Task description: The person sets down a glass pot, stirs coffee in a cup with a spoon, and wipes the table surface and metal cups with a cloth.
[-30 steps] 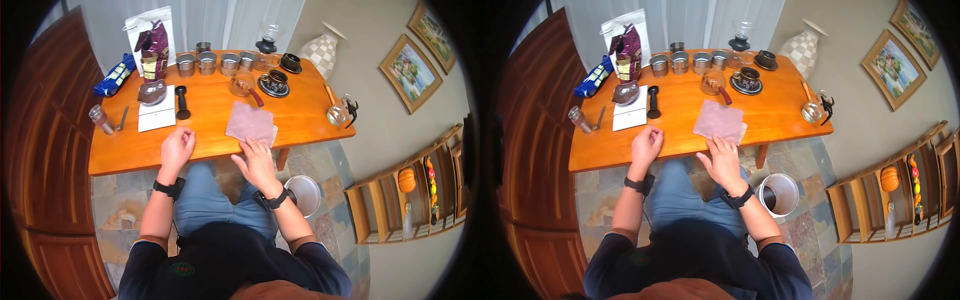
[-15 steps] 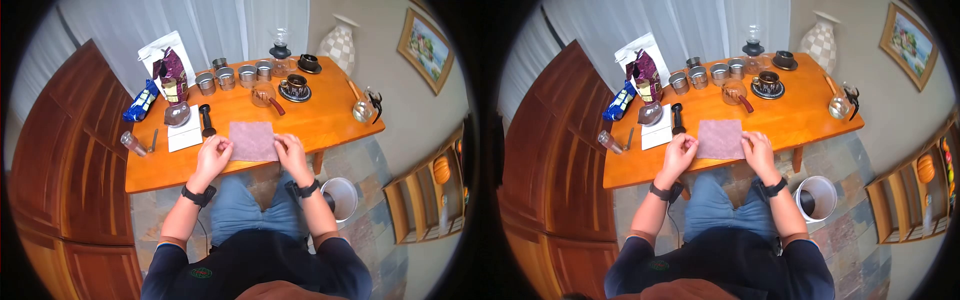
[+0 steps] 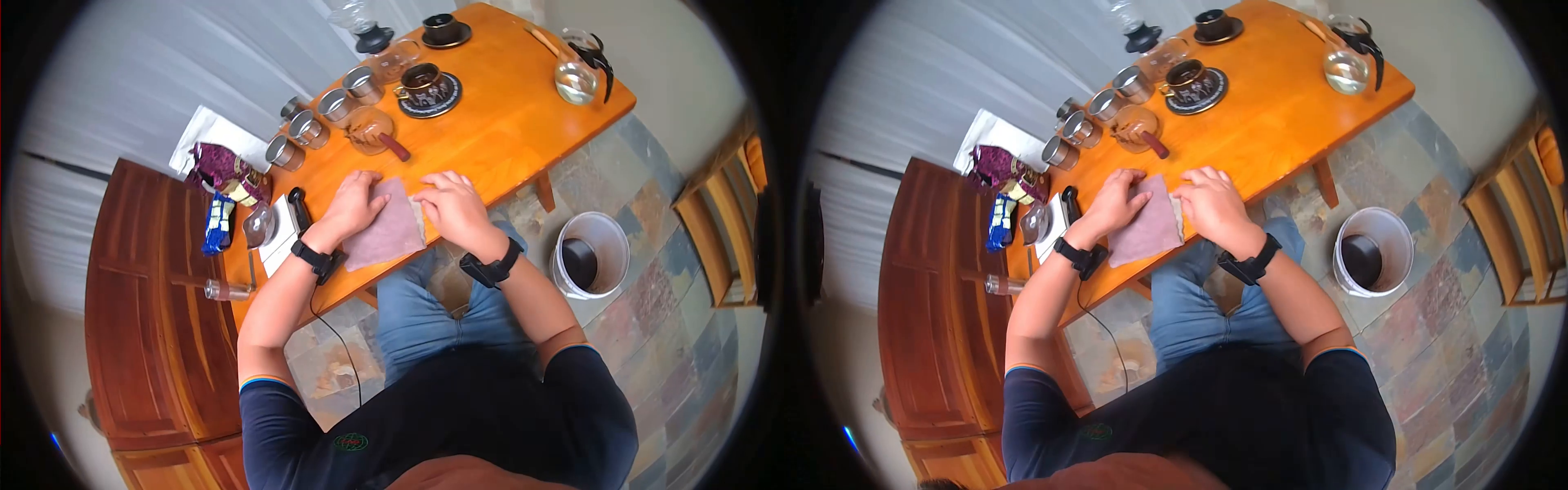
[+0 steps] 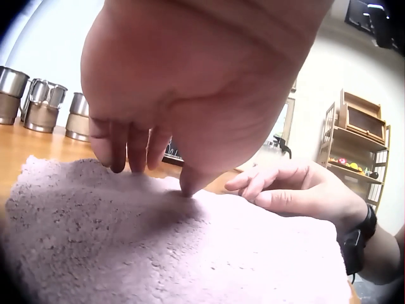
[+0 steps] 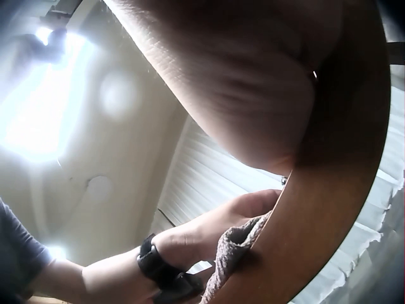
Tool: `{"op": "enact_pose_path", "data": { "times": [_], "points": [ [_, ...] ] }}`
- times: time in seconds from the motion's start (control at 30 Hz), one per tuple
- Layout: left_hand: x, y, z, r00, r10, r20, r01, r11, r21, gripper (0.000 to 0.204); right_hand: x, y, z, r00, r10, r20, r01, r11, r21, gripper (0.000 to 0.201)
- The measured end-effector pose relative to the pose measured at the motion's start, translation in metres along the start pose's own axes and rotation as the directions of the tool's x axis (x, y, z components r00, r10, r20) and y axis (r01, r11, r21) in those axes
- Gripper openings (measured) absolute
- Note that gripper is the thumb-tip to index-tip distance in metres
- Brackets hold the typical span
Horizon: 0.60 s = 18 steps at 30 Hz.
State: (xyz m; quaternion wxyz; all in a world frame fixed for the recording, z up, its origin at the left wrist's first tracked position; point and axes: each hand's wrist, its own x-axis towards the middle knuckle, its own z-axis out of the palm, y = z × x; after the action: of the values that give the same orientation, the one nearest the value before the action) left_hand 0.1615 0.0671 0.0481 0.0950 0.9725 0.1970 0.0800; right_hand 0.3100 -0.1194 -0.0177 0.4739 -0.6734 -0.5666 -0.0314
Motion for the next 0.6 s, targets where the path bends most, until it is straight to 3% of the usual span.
{"op": "enact_pose_path", "data": {
  "times": [0.1,0.17,0.23,0.3,0.33,0.37,0.43,0.5,0.6],
  "points": [
    [0.008,0.003,-0.002,0.994,-0.058,0.089,0.061,0.998,-0.035,0.039,-0.002,0.003,0.002,0.999,-0.032,-0.038,0.032,0.999,0.002,0.017],
    [0.013,0.005,-0.012,0.960,-0.169,0.225,0.182,0.982,-0.039,0.035,-0.003,0.006,0.006,0.999,-0.013,-0.050,0.014,1.000,0.028,0.018],
    [0.011,0.008,-0.025,0.963,-0.145,0.227,0.164,0.984,-0.069,0.032,-0.003,0.008,0.008,0.998,-0.030,-0.051,0.032,0.999,0.035,0.020],
    [0.009,0.021,-0.049,0.975,0.013,0.221,0.029,0.982,-0.187,0.027,-0.003,0.009,0.009,0.998,-0.024,-0.052,0.026,0.999,0.040,0.020],
    [0.005,0.025,-0.058,0.971,0.002,0.239,0.072,0.951,-0.301,0.026,-0.004,0.010,0.009,0.999,-0.031,-0.044,0.033,0.999,0.037,0.021],
    [-0.001,0.029,-0.069,0.968,0.004,0.250,0.072,0.952,-0.297,0.026,-0.004,0.010,0.008,0.999,-0.021,-0.047,0.023,0.999,0.042,0.021],
    [-0.017,0.044,-0.095,0.902,-0.026,0.432,0.149,0.955,-0.255,0.021,-0.004,0.011,0.007,0.997,-0.055,-0.047,0.057,0.998,0.035,0.020],
    [-0.034,0.087,-0.119,0.806,-0.007,0.592,0.257,0.905,-0.339,0.016,-0.004,0.011,0.008,0.997,-0.048,-0.055,0.050,0.998,0.046,0.019],
    [-0.055,0.122,-0.127,0.638,0.018,0.769,0.259,0.937,-0.236,0.018,-0.005,0.010,0.006,0.997,-0.047,-0.069,0.051,0.997,0.051,0.018]
  ]
}}
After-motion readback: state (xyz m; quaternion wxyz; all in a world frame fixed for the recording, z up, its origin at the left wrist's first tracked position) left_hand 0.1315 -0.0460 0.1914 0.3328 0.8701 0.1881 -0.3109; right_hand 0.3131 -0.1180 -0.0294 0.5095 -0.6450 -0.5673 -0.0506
